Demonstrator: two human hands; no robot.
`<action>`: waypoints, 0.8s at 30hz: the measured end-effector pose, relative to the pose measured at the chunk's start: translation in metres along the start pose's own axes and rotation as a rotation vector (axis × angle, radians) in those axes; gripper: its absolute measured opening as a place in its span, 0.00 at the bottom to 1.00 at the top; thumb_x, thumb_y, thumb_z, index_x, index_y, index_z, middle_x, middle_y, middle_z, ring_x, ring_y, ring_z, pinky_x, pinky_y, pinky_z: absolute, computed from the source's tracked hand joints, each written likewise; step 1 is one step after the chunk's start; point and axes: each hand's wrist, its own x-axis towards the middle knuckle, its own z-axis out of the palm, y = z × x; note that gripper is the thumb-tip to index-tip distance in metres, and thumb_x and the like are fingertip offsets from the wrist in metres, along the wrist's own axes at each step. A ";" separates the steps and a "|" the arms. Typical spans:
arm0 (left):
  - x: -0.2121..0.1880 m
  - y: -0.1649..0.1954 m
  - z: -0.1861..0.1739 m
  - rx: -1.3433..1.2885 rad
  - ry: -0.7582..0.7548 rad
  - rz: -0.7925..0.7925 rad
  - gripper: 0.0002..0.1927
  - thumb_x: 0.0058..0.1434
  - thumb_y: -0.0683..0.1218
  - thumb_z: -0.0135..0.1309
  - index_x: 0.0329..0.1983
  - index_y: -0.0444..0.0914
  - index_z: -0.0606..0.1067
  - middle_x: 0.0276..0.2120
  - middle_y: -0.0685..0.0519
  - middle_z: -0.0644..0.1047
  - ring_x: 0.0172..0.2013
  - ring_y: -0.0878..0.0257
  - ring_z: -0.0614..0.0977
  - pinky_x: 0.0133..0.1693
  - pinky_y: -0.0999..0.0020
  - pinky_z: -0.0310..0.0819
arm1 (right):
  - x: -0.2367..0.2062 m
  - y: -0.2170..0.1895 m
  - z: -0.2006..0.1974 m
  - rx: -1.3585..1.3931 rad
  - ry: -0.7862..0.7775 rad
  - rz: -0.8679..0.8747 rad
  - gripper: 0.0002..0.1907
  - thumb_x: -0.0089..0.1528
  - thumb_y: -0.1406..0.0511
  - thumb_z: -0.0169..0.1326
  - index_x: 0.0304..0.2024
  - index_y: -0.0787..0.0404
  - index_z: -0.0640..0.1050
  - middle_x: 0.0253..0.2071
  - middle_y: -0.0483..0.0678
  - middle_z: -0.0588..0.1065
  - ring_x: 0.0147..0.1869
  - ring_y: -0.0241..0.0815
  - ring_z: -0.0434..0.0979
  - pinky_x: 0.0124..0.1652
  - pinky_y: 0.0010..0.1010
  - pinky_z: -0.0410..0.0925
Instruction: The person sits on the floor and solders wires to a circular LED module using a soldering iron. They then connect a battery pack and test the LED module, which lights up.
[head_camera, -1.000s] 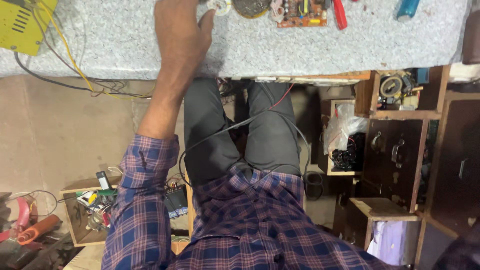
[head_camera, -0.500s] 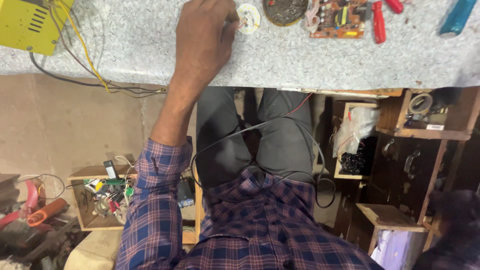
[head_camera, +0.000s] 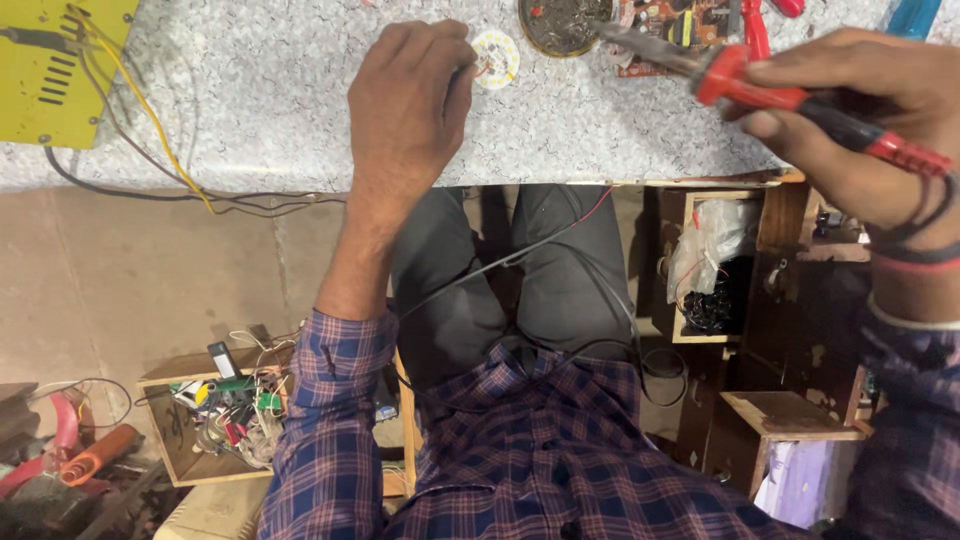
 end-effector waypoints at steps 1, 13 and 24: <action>0.000 0.000 0.000 -0.001 0.006 0.008 0.08 0.65 0.39 0.62 0.44 0.38 0.75 0.50 0.53 0.79 0.51 0.52 0.77 0.52 0.58 0.73 | 0.009 -0.002 0.001 -0.053 -0.021 0.029 0.10 0.70 0.73 0.59 0.53 0.70 0.77 0.42 0.57 0.78 0.44 0.44 0.81 0.42 0.29 0.74; 0.002 -0.003 -0.002 -0.082 -0.047 -0.006 0.09 0.65 0.38 0.63 0.44 0.37 0.75 0.47 0.54 0.79 0.49 0.53 0.79 0.49 0.58 0.74 | 0.040 0.044 0.013 -0.130 -0.104 -0.056 0.10 0.73 0.72 0.60 0.57 0.67 0.79 0.54 0.54 0.80 0.55 0.39 0.81 0.54 0.25 0.74; 0.002 -0.005 -0.001 -0.078 -0.044 -0.001 0.09 0.64 0.40 0.65 0.43 0.38 0.75 0.47 0.54 0.79 0.49 0.53 0.78 0.49 0.59 0.74 | 0.053 0.029 0.020 -0.145 -0.137 0.120 0.12 0.67 0.70 0.63 0.51 0.67 0.80 0.45 0.56 0.80 0.45 0.43 0.82 0.44 0.30 0.74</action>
